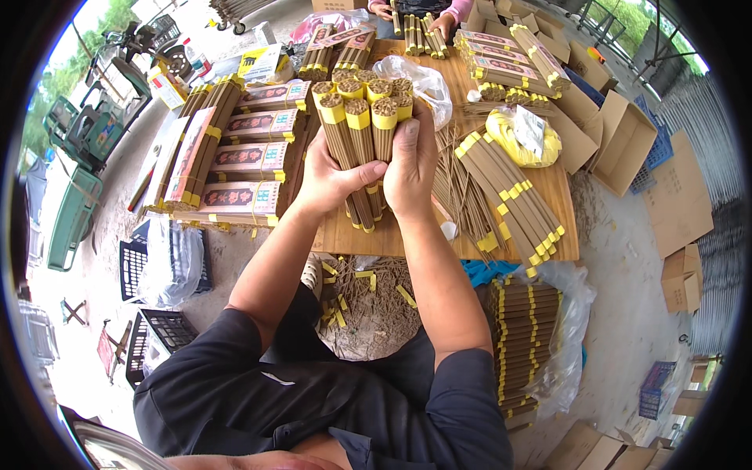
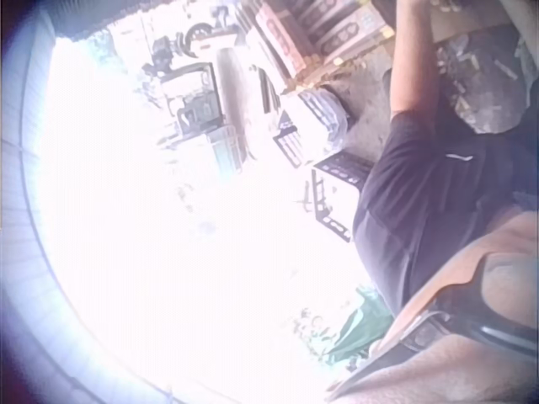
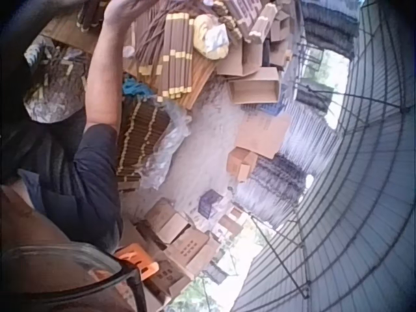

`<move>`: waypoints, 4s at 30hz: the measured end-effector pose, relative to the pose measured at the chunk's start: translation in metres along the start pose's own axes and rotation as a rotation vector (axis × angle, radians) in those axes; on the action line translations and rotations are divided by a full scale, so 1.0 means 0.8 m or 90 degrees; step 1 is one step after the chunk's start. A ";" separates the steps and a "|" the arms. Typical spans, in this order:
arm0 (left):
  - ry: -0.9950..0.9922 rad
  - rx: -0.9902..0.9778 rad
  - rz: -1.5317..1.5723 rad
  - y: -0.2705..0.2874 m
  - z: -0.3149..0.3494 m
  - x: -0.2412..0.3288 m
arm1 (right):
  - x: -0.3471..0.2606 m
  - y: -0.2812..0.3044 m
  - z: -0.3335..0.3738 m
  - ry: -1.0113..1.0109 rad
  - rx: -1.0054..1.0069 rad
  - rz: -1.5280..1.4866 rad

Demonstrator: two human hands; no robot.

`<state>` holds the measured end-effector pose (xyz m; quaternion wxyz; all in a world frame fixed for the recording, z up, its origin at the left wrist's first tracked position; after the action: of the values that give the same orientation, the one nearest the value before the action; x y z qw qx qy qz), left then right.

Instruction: The person gathers loose incense sticks, aligns them into bundles, and secures them with yellow rubber bands. They then wrap a paper label around each bundle and place the finished units on a nearby stack.

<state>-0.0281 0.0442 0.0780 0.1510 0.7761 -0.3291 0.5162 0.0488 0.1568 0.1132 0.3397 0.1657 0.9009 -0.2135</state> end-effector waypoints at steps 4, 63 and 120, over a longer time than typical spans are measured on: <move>-0.038 -0.024 -0.039 -0.001 -0.002 0.007 | 0.001 0.003 0.001 -0.002 0.028 -0.002; 0.022 -0.012 0.019 0.001 0.001 -0.038 | -0.002 0.041 0.014 -0.009 0.026 0.150; 0.013 0.171 0.063 0.041 -0.005 -0.053 | 0.051 0.264 -0.125 -0.260 -0.243 1.024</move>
<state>-0.0629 0.0374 0.0380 0.0230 0.7670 -0.2933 0.5702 0.0596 0.3931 0.0955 0.5660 0.6537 0.4503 0.2225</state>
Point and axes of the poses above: each hand's wrist, its own z-axis away from the middle knuckle, its own y-axis out of the back of the hand, x = y × z, the point moved 10 cm from there along -z, towards the middle knuckle, and after that the axes turned 3 degrees about -z, right-handed, at the moved point
